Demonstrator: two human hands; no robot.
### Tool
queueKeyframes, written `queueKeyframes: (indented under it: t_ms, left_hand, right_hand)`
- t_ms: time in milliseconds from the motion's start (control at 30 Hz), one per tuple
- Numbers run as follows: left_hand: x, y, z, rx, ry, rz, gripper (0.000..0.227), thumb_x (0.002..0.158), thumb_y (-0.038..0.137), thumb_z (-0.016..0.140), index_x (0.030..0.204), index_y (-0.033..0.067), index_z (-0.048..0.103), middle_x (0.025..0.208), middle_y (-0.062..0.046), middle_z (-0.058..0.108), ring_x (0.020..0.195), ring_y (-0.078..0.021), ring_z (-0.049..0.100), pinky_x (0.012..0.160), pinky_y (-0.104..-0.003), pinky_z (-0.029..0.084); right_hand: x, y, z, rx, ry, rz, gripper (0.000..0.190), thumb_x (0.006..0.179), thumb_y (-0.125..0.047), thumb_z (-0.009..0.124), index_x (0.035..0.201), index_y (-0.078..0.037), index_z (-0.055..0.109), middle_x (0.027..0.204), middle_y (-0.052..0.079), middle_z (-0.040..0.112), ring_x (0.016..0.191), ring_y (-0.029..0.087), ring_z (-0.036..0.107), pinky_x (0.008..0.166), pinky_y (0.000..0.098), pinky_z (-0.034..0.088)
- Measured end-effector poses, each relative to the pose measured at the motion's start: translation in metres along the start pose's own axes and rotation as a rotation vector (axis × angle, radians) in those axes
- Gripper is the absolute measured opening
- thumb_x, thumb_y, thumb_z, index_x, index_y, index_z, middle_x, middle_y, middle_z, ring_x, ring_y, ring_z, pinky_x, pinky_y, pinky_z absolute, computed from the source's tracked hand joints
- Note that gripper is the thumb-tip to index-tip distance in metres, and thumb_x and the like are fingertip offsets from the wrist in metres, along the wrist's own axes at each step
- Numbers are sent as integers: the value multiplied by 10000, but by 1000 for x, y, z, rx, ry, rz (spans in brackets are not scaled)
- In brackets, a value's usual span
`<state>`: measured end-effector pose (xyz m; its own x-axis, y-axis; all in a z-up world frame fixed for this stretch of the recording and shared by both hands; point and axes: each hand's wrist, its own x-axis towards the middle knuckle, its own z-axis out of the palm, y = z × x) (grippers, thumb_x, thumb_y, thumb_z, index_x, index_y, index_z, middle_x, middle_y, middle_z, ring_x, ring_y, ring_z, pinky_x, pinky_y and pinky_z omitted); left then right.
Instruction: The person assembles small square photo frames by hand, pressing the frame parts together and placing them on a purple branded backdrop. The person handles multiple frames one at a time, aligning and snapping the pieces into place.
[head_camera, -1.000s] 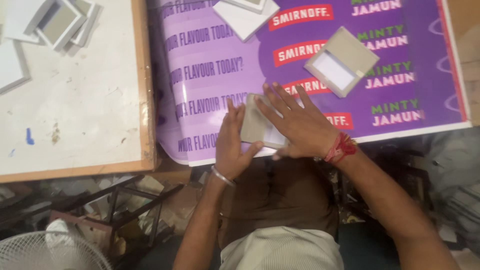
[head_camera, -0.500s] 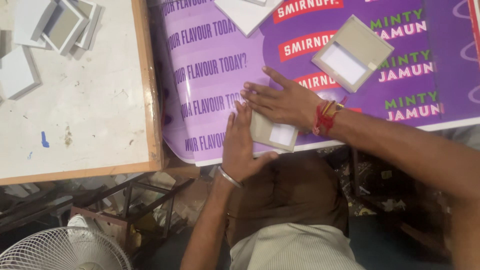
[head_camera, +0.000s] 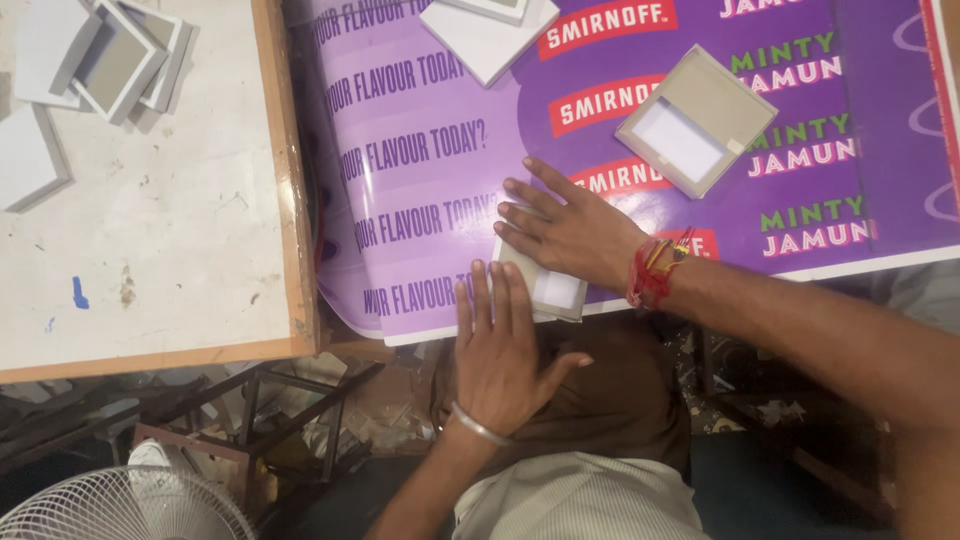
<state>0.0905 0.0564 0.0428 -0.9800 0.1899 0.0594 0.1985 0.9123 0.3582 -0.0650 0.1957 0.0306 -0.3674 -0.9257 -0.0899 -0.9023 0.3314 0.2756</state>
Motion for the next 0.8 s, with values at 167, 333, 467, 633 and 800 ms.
queueKeyframes:
  t_ms: [167,333,467,633,800]
  left_hand:
    - [-17,8,-9,53,28,-101,1147,880,699,628,1484,-203,257,1479,-344,423,1516,-531,263,1197,-695,119]
    - [-16,2,-15,-22,96,-220,1057,858,587,726,1510,-122,291,1472,-267,495,1521,-441,317,1214,-698,119]
    - [-13,-20,-10,19,248,-35,1035,833,510,813,1534,-34,281,1515,-234,501,1465,-417,394,1228,-670,157]
    - [-12,-40,16,-695,480,-138,1032,923,357,820,1586,-64,151,1539,-223,423,1413,-336,468,1271,-588,256]
    - [-17,-42,42,-288,574,-186,971,781,243,896,1523,-42,339,1277,-169,619,1232,-342,574,1168,-532,328]
  right_hand:
    - [-3,-5,-3,-8,10,31,543,882,-294,628,1415,-235,546,1475,-21,561,1447,218,421,1245,532,125]
    - [-2,-7,-3,-29,25,43,551,886,-287,628,1428,-238,541,1466,-28,570,1430,196,440,1258,540,128]
    - [0,-7,-1,-51,-5,27,559,866,-280,645,1414,-235,542,1461,-20,568,1423,196,438,1240,544,137]
    - [-6,-9,2,28,137,69,543,877,-250,671,1409,-202,579,1433,-17,601,1415,201,471,1264,538,178]
    - [-23,-2,-2,-1,126,1,459,885,-270,720,1315,-129,646,1377,0,614,1450,244,457,1271,554,205]
